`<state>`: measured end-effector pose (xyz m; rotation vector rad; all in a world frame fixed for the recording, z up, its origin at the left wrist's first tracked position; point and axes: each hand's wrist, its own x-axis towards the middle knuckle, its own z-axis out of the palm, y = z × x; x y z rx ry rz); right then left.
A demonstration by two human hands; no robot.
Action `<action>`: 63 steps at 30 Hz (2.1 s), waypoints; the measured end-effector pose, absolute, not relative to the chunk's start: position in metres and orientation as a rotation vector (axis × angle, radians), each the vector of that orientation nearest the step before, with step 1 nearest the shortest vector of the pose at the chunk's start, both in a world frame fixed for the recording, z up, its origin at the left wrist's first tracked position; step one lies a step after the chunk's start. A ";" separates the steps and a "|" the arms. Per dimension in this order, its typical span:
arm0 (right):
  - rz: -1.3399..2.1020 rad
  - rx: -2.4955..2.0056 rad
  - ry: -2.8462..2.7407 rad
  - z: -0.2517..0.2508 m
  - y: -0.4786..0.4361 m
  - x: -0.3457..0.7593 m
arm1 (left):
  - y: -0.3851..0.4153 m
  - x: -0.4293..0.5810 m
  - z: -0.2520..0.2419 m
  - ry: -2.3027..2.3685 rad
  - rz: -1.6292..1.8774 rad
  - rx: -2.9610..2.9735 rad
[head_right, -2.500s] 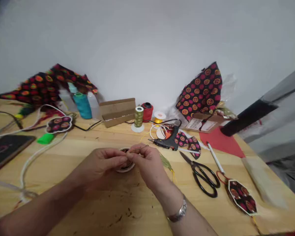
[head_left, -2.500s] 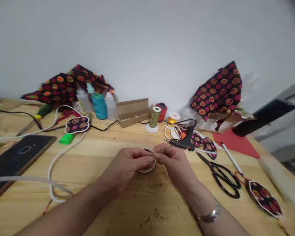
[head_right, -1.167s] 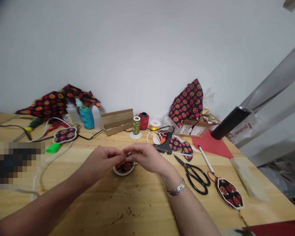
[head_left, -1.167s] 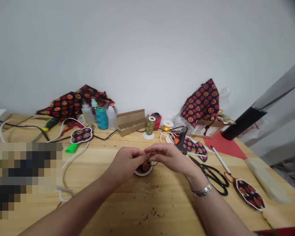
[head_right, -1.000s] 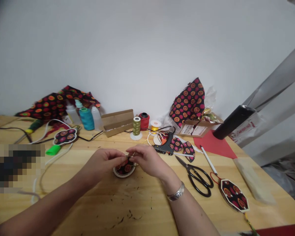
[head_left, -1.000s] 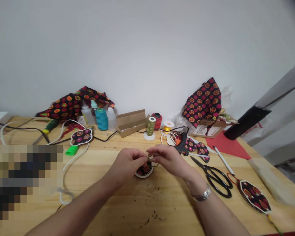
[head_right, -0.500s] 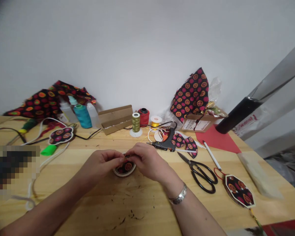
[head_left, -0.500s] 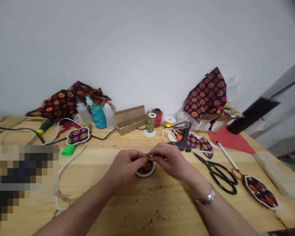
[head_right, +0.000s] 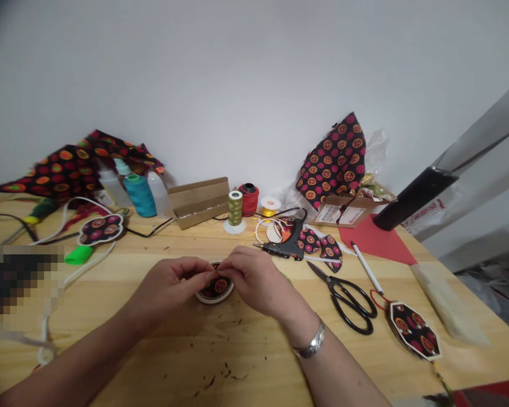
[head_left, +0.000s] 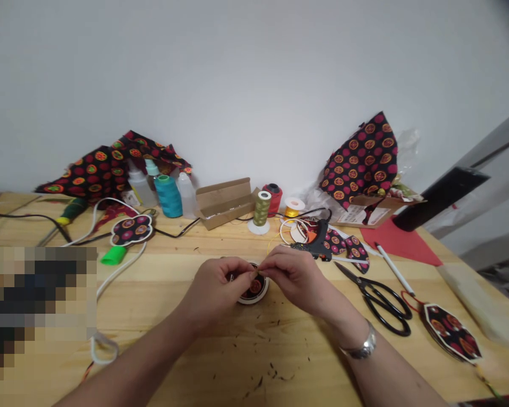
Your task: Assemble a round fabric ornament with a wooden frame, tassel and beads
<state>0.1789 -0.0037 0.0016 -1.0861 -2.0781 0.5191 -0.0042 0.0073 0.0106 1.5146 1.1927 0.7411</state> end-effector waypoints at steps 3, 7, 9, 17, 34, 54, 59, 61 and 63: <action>0.503 -1.104 -2.100 0.002 -0.005 0.179 | 0.007 -0.005 0.007 1.183 0.777 1.632; 0.516 -1.113 -2.101 0.003 -0.006 0.178 | 0.009 -0.007 0.000 1.171 0.818 1.874; 0.573 -1.128 -2.036 0.004 -0.005 0.177 | 0.009 -0.009 -0.002 1.179 0.921 2.015; 1.274 -1.235 -1.006 0.004 0.005 0.174 | -0.006 -0.011 -0.005 1.016 1.390 2.224; 1.783 -0.967 -0.656 -0.003 -0.008 0.146 | 0.002 0.009 -0.003 0.773 0.962 0.703; 1.761 -0.965 -0.697 -0.004 -0.011 0.142 | 0.005 0.004 -0.005 0.746 0.957 0.601; 1.545 -1.096 -0.902 -0.003 -0.005 0.153 | 0.010 0.000 -0.005 0.800 0.912 0.696; 1.478 -1.110 -0.940 -0.001 -0.003 0.159 | 0.009 -0.001 -0.005 0.812 0.850 0.775; 1.485 -1.100 -0.987 0.000 -0.003 0.165 | 0.008 -0.002 -0.004 0.819 0.772 0.829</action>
